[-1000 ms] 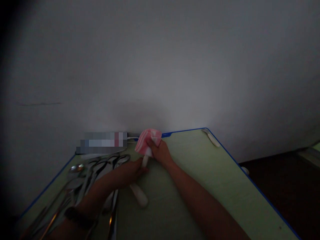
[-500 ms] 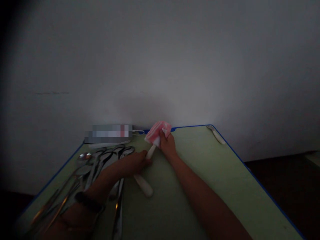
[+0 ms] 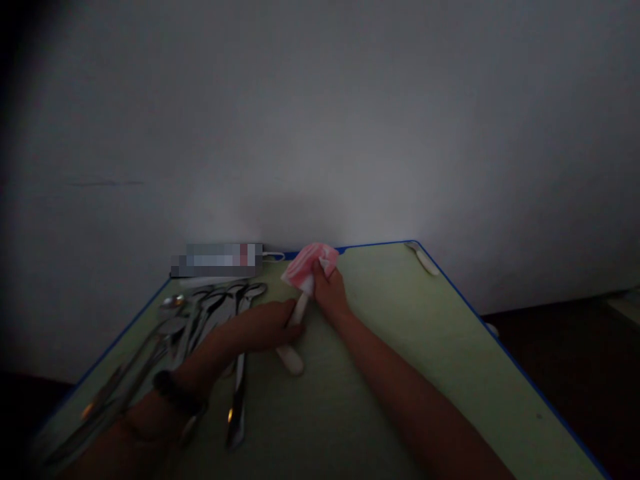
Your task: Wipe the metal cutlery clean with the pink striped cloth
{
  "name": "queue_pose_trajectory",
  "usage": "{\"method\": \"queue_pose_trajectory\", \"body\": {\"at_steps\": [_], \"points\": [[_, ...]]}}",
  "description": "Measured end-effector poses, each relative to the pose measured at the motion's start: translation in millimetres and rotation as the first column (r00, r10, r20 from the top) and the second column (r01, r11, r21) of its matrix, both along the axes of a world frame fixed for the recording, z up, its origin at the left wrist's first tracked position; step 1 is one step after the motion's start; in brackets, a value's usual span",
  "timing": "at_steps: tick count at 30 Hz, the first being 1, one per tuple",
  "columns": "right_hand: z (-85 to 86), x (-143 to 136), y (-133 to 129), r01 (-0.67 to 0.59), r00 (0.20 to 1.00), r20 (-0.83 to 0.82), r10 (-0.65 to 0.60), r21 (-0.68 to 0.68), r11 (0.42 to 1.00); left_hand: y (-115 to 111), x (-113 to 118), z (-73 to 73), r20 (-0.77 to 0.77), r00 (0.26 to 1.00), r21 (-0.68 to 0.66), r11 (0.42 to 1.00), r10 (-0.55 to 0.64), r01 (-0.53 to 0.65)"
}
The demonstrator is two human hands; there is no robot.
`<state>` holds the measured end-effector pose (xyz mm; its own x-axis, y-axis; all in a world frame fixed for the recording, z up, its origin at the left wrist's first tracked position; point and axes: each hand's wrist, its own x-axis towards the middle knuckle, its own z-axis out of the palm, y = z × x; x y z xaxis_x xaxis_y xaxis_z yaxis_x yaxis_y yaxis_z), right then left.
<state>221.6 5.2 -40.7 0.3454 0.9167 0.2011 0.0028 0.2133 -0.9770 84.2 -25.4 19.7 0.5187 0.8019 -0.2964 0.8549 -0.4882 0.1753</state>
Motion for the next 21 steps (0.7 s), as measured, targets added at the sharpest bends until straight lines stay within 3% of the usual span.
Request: {"method": "queue_pose_trajectory", "body": {"at_steps": [5,8,11,15,21], "points": [[-2.4,-2.1,3.8,-0.040,0.978,-0.205,0.034,-0.028,0.999,-14.3,0.6,-14.5,0.020,0.997,0.177,0.981,0.073,-0.075],[-4.3,-3.4,8.2,-0.059,0.972,-0.232,0.044,-0.058,0.997,-19.1,2.2,-18.9,0.072,0.997,0.212,0.976,0.027,-0.042],[-6.3,-3.4,10.6,-0.078,0.961,-0.273,0.051,-0.087,0.993,-14.5,1.0,-17.7,0.105,0.994,0.188,0.982,-0.039,0.019],[-6.2,-3.2,12.0,-0.112,0.936,-0.344,0.076,-0.088,0.990,-2.1,-8.2,-16.5,0.219,0.970,0.050,0.994,-0.108,0.099],[-0.1,-3.1,12.1,-0.163,0.891,-0.436,0.126,-0.049,0.985,8.1,-25.1,-13.8,0.287,0.953,-0.003,0.995,-0.099,0.104]]}}
